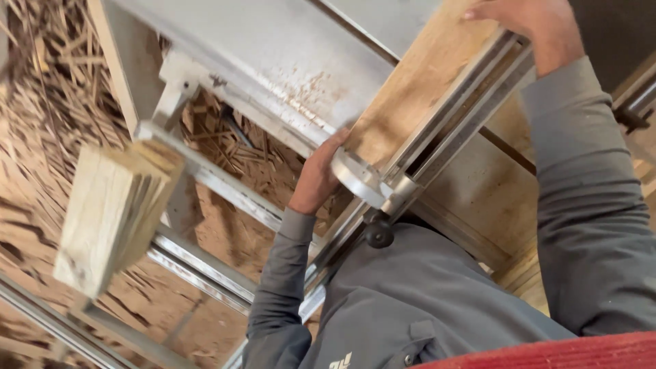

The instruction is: The person cuts wooden boards into shorter pieces on a table saw, sliding each board along the fence against the blade, then moves the cut pieces aside and stacks them on a growing pile beside the machine, repeating the cut-and-stack cycle.

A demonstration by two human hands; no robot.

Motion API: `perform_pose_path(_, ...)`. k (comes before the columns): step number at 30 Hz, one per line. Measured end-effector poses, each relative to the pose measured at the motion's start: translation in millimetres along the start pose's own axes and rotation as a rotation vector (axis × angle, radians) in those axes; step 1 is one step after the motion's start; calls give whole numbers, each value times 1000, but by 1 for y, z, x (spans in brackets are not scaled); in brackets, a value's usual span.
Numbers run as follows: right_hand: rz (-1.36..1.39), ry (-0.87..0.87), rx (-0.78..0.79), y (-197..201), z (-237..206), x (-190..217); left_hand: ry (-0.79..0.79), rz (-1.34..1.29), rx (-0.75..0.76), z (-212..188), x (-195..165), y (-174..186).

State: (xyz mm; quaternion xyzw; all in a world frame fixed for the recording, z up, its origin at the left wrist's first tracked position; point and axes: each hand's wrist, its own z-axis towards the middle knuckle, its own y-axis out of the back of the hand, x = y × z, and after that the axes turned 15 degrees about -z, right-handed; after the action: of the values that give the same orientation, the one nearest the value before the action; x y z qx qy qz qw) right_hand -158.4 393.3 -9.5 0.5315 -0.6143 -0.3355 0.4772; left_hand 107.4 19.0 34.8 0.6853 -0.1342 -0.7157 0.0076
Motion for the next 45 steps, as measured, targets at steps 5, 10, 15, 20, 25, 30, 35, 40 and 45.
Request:
perform_pose_path(5,-92,157,-50,17,5,9,28,156,2,-20,-29,18)
perform_pose_path(10,187,340,18,30,-4,26,-116,-143,-109,-23,-30,26)
perform_pose_path(15,68,329,25,35,-14,46,-265,-89,-163,-24,-9,19)
perform_pose_path(20,227,258,76,30,-19,51,-280,-117,-200,-27,9,13)
perform_pose_path(25,143,248,55,31,-18,49,-177,-73,-187,-27,23,11)
perform_pose_path(30,138,261,23,32,-15,46,-125,-1,-41,-26,31,27)
perform_pose_path(35,-76,254,-80,35,-20,47,-214,161,-20,12,40,52)
perform_pose_path(40,-192,273,-554,13,-77,75,-12,281,199,95,33,28)
perform_pose_path(45,-314,488,-399,-28,-166,130,121,373,346,153,21,1)
